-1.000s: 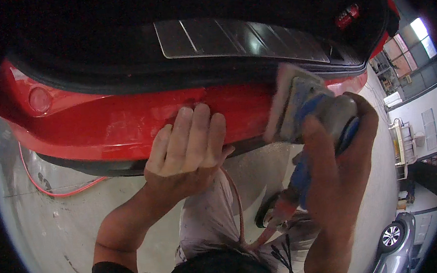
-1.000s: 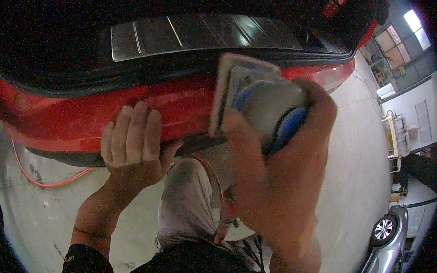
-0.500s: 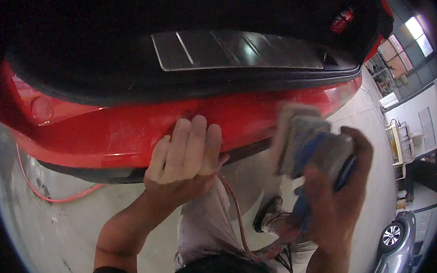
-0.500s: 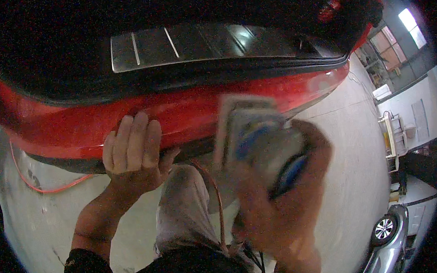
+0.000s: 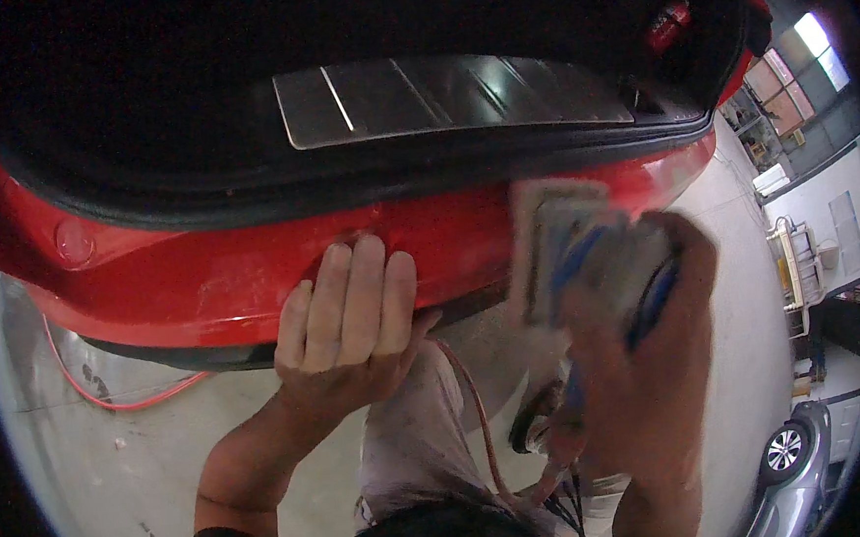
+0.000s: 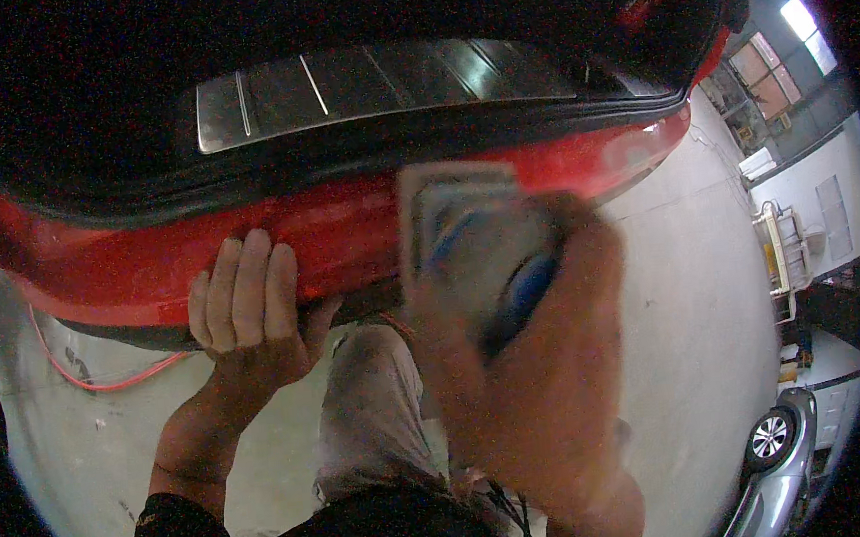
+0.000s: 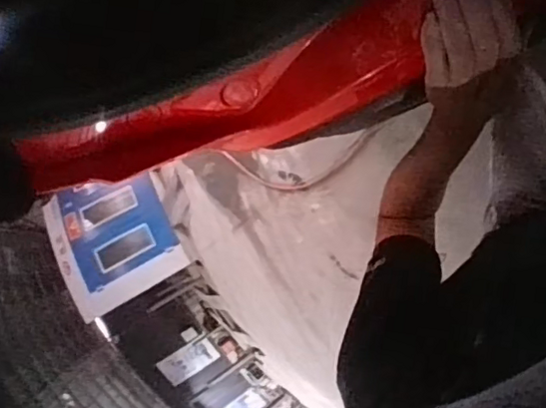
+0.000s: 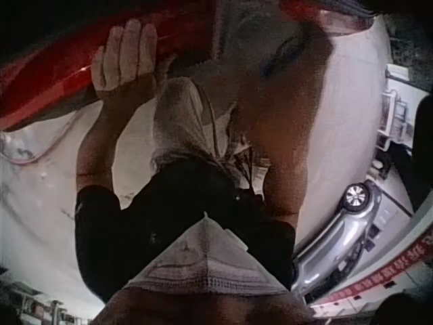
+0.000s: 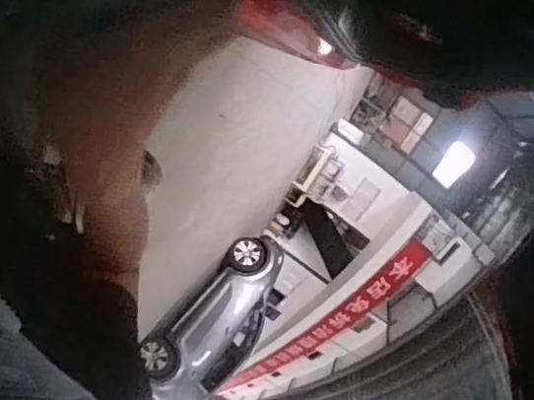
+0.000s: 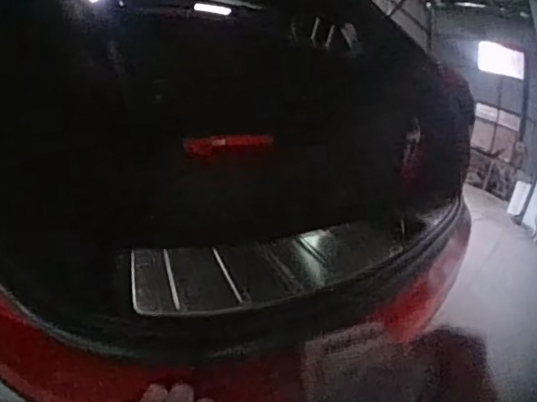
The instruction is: The person uses a pneumatic sander to smooth the surface of a red car's rear quarter panel and bumper. They move the tool across the bodywork, removing paint and filler to prepare the surface.
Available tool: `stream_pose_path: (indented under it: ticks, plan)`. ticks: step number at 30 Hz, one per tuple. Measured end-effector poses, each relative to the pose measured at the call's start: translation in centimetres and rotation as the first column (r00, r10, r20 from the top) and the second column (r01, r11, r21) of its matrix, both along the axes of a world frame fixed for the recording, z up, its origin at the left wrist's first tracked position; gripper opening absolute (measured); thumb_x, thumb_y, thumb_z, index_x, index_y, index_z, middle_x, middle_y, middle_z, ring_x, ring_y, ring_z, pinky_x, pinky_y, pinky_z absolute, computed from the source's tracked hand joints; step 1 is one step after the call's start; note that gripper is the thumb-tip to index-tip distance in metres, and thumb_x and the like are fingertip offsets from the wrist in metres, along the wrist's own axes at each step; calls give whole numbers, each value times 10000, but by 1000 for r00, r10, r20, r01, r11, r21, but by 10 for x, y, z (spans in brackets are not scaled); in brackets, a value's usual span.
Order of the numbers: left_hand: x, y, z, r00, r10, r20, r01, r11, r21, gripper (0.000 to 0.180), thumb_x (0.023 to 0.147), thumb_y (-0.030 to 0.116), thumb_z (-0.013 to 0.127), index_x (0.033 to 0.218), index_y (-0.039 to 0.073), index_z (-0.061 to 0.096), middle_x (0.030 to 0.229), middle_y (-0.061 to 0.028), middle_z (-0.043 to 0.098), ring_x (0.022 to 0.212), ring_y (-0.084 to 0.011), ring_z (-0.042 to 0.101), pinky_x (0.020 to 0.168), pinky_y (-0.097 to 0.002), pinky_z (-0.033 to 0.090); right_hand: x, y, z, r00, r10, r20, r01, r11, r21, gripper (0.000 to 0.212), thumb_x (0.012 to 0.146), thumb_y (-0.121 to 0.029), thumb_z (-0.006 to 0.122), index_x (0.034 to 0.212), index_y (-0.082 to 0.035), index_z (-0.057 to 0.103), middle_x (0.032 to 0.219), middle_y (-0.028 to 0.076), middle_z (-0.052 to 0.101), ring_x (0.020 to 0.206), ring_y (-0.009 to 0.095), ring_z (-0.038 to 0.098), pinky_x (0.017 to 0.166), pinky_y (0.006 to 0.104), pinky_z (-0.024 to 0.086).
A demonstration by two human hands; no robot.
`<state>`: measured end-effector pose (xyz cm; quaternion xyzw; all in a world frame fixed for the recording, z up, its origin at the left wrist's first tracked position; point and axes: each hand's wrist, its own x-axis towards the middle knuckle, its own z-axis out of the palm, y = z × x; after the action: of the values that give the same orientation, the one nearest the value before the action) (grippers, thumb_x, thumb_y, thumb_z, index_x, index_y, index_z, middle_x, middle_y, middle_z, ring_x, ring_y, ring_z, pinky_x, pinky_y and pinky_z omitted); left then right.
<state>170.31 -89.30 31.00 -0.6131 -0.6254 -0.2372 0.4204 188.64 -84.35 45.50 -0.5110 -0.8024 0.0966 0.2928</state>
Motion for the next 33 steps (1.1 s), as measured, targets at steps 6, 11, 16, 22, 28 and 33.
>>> stream_pose_path:
  ticks: [6,11,16,22,28,33]
  plan:
    - [0,0,-2,1000,7,6,-7,999,33,547,965,447,520,1323,36,469,1327,-151,522,1263,-321,453,1060,-471,297,-8,-3,-8,994,106,-29,-102,988,120,635,802,-168,680,1333,6,379,1103,163,529,1006,228,542,872,347,466]
    - [2,3,0,1000,1,9,-2,999,32,535,973,447,508,1321,43,463,1334,-145,517,1243,-322,468,1048,-471,306,-13,11,-2,985,-64,-162,81,992,101,603,839,-249,652,1321,3,392,1081,165,537,950,212,557,820,354,483]
    - [3,6,-2,1000,-10,24,9,998,56,528,980,447,493,1323,47,463,1349,-144,510,1250,-323,462,1044,-474,311,-18,10,1,990,-54,-130,72,988,140,553,862,-272,640,1300,-15,421,1048,167,566,909,215,578,779,339,490]
    - [1,3,-3,1000,5,17,-6,999,44,523,981,441,493,1320,43,474,1344,-142,523,1251,-327,468,1036,-481,323,-18,11,-8,992,-28,-122,52,978,204,545,868,-283,651,1292,-18,436,1004,158,582,892,204,584,781,330,490]
    - [3,5,-2,998,29,61,-32,998,55,521,936,455,535,1344,138,472,1309,-81,536,1225,-254,489,1046,-404,319,-11,11,-12,993,-38,-114,62,974,219,535,871,-281,651,1281,-7,445,1007,152,576,884,202,574,784,323,487]
    - [2,1,2,999,4,53,-5,1000,13,539,936,449,547,1312,64,517,1337,-135,538,1245,-315,476,1027,-466,341,-10,13,-7,981,-52,-185,82,984,158,568,863,-273,665,1304,-4,427,1029,166,586,900,237,589,805,340,491]
